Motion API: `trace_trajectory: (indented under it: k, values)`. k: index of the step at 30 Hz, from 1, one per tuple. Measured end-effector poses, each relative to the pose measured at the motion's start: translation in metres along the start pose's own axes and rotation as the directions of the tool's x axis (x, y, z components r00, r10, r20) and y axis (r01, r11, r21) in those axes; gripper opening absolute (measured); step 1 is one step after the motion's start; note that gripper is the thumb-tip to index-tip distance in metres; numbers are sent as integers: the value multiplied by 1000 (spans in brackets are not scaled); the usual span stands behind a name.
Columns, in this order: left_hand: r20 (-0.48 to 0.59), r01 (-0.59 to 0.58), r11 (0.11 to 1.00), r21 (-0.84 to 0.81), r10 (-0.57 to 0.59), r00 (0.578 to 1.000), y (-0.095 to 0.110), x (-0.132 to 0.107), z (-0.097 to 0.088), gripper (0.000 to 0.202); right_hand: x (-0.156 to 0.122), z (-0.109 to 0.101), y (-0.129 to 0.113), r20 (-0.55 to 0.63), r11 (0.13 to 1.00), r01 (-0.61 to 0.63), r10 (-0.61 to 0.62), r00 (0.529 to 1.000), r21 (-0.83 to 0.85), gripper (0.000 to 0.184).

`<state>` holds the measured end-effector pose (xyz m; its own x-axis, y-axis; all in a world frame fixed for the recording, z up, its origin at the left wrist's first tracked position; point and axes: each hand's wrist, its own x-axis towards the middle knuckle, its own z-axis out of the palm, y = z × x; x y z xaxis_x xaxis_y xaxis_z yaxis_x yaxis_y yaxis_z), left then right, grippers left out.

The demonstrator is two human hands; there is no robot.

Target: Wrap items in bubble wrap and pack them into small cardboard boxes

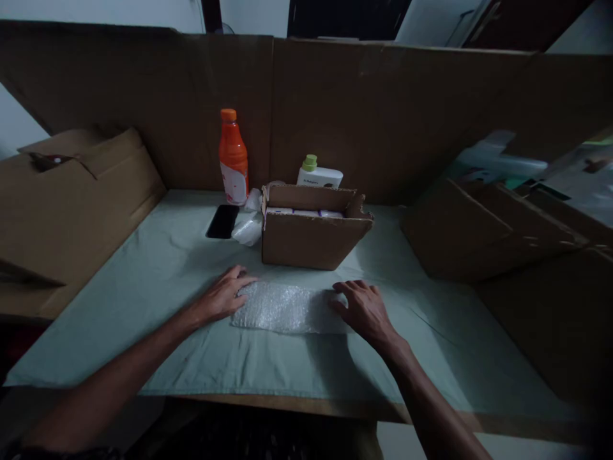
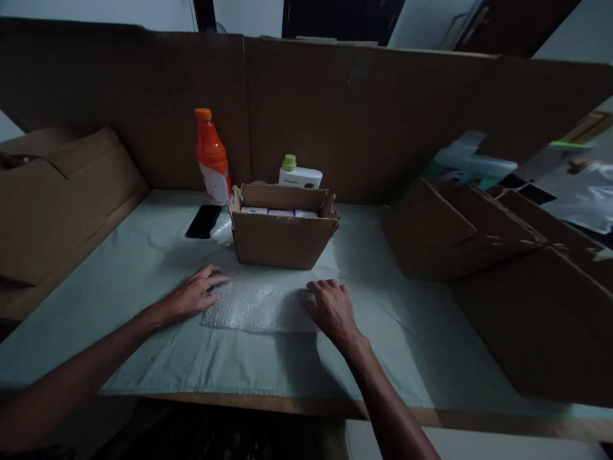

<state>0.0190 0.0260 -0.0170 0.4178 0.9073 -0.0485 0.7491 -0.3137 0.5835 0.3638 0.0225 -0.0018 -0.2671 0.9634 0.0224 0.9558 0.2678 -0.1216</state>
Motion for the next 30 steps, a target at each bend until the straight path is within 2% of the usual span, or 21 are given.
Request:
trace_trajectory:
  k: [1, 3, 4, 5, 6, 8, 10, 12, 14, 18, 21, 23, 26, 28, 30]
  values:
    - [-114, -11, 997, 73, 20, 993, -3, -4, 4, 45, -4, 6, 4, -86, 999, -16, 12, 996, -37, 25]
    - [-315, -50, 970, 238, 126, 940, 0, -13, 13, 49, -10, 18, 3, -239, 997, -8, -12, 971, -82, 29]
    - [-361, -86, 947, 308, 200, 911, 6, -18, 19, 51, -12, 23, -3, -284, 995, 18, -44, 958, -95, 31]
    - [-360, -136, 924, 357, 270, 893, 13, -20, 26, 55, -11, 29, -14, -288, 994, 68, -92, 953, -90, 34]
    - [-319, -196, 899, 391, 332, 888, 20, -21, 35, 59, -9, 36, -28, -261, 988, 139, -152, 953, -70, 38]
    - [-163, -299, 859, 416, 394, 904, 32, -21, 55, 71, -3, 51, -57, -172, 955, 298, -292, 941, 5, 44]
    - [-15, -327, 844, 424, 368, 930, 34, -20, 70, 77, 1, 65, -75, -91, 906, 415, -407, 909, 84, 50]
    - [52, -301, 843, 447, 311, 949, 24, -23, 77, 76, -3, 76, -70, -55, 889, 446, -442, 895, 108, 54]
    - [46, -263, 840, 475, 275, 960, 10, -32, 74, 72, -18, 81, -43, -59, 899, 429, -425, 903, 91, 59]
    - [-13, -222, 856, 468, 258, 966, -4, -49, 63, 66, -54, 74, 31, -128, 971, 233, -224, 966, 57, 52]
    - [-58, -190, 900, 392, 230, 971, -3, -46, 57, 56, -61, 59, 60, -186, 994, 56, -38, 982, 97, 44]
    - [-140, -132, 929, 345, 190, 972, -1, -35, 53, 47, -54, 47, 57, -226, 992, 33, -4, 974, 122, 39]
    - [-197, -58, 942, 331, 129, 972, 1, -12, 46, 44, -30, 34, 35, -222, 988, 113, -87, 971, 108, 36]
    - [-162, -37, 938, 346, 98, 982, 3, 3, 42, 46, -14, 28, 20, -132, 985, 161, -151, 980, 69, 35]
    - [-141, -38, 932, 361, 95, 985, 7, 13, 37, 40, -2, 21, 10, -23, 982, 189, -188, 982, 26, 25]
